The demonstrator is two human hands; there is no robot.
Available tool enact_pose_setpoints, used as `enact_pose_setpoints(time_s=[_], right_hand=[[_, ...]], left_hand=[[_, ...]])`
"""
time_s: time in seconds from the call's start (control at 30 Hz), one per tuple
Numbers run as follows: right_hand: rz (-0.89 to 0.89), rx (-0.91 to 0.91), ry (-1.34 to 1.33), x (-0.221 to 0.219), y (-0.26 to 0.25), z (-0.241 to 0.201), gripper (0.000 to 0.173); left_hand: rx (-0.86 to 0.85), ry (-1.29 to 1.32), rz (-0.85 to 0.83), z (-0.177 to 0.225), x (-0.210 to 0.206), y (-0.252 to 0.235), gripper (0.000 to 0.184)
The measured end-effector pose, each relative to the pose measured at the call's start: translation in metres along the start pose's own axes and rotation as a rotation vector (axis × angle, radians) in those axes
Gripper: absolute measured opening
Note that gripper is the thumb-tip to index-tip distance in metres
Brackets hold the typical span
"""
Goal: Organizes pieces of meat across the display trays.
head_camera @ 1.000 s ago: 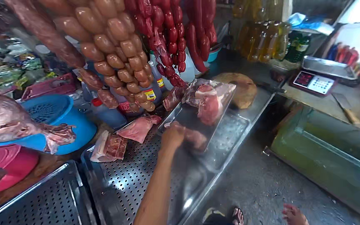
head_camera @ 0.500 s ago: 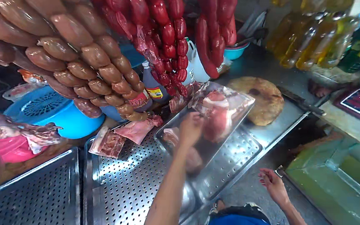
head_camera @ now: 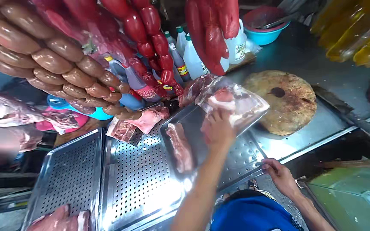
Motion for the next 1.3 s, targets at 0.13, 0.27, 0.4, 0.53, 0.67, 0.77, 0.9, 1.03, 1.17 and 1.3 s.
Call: enact_pose_setpoints(time_s=[0.13,0.27,0.4,0.53,0.67,0.77,0.9,1.03,1.17,1.3], right_hand=[[-0.127,-0.011,-0.033,0.010,-0.019,0.007,0.027],[-0.246,0.028,-0.009,0.012,-0.031,0.001,0.026],[-0.287,0.091,-0.037,0.019,-0.032,-0.022,0.026],[-0.351,0.137,-0.072,0.014,-0.029,-0.047,0.027],[-0.466,0.167,-0.115,-0.001,-0.019,-0.079,0.025],[-0.559,0.226,-0.140,-0.020,-0.009,-0.119,0.026],[-0.532,0.385,-0.126,-0.053,0.005,-0.175,0.030],[-0.269,0.615,-0.119,-0.078,0.010,-0.233,0.061],[-0.295,0.605,-0.255,-0.116,0.023,-0.272,0.056],[-0.714,0.190,-0.543,-0.219,0.065,-0.271,0.084]], left_hand=[[0.063,-0.015,-0.039,0.008,0.010,-0.004,0.084],[0.183,0.015,0.103,-0.012,0.042,0.012,0.051],[0.288,0.268,0.311,-0.072,0.060,0.030,0.032],[0.333,0.849,0.461,-0.123,0.040,0.043,0.024],[0.330,1.136,0.529,-0.117,0.050,0.063,0.025],[0.319,1.211,0.547,-0.114,0.065,0.076,0.025],[0.271,1.208,0.605,-0.117,0.102,0.097,0.026],[0.126,1.278,0.630,-0.114,0.151,0.121,0.029],[0.061,1.389,0.670,-0.140,0.180,0.158,0.034],[0.086,1.633,0.722,-0.191,0.188,0.225,0.037]])
Point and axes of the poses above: each hand's wrist, its own y-axis away from the middle knuckle, its own x-axis out of the back of the hand, z = x × y, the point moved 8 cm from there along -y, towards the middle knuckle, and after that the axes turned 11 degrees about -x, right-handed, at the moved point
